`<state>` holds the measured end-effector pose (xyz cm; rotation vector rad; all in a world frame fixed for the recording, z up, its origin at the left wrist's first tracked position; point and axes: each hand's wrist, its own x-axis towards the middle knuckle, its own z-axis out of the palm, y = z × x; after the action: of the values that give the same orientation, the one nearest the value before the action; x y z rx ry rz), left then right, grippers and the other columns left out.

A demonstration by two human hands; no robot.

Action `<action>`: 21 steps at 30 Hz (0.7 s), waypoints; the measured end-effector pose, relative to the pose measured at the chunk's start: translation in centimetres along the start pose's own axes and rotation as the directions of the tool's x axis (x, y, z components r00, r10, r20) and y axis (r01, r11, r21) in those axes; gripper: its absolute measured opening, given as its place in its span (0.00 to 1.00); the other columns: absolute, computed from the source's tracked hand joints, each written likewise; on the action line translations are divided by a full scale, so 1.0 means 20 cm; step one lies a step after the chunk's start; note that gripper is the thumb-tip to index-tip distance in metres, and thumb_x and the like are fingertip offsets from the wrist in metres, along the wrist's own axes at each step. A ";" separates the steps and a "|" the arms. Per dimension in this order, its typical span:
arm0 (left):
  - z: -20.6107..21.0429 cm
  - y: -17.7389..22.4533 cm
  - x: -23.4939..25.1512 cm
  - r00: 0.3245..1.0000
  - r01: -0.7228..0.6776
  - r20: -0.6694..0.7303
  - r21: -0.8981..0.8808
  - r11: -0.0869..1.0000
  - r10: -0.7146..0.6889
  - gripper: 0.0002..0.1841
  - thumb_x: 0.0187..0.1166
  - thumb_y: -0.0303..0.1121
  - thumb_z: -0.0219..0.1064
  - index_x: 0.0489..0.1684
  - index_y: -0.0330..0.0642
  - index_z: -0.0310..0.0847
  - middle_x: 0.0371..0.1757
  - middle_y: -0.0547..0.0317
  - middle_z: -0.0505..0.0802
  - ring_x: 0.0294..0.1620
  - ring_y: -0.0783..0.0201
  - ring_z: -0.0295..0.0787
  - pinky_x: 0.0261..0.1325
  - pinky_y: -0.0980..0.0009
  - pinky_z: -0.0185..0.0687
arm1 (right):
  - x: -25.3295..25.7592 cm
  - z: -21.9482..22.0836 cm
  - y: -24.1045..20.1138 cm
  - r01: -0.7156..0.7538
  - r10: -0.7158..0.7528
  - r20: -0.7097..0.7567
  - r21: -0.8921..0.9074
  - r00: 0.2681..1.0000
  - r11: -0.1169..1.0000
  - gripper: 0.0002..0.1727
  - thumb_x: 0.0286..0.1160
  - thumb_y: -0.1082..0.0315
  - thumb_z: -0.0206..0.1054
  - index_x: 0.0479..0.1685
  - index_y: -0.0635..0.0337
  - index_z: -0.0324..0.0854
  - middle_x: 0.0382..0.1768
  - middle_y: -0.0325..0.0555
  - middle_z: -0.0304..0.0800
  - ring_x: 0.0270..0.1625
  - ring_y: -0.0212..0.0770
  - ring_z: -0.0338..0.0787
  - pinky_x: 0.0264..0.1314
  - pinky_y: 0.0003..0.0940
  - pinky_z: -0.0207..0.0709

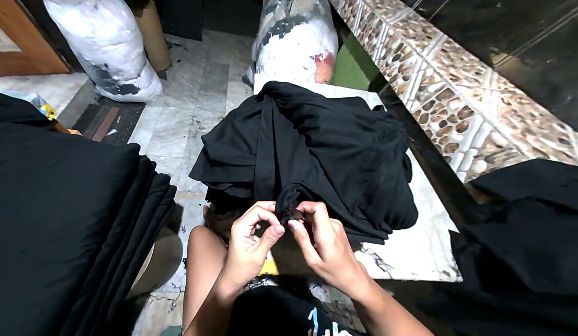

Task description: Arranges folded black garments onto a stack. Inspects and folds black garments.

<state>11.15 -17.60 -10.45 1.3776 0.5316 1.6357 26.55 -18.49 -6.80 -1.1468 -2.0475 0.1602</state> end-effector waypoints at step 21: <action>0.01 -0.01 -0.03 0.999 -0.050 0.021 0.192 0.980 0.047 0.24 0.92 0.44 0.53 0.27 0.36 0.78 0.43 0.62 0.89 0.58 0.81 0.83 0.65 0.82 0.78 | -0.07 0.02 0.01 -0.069 0.067 -0.039 -0.033 0.997 0.997 0.15 0.88 0.63 0.52 0.50 0.70 0.74 0.23 0.43 0.78 0.21 0.29 0.77 0.26 0.20 0.73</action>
<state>11.31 -18.11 -10.87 1.5552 0.6658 1.6446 26.74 -19.34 -7.95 -1.2328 -1.9866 0.1361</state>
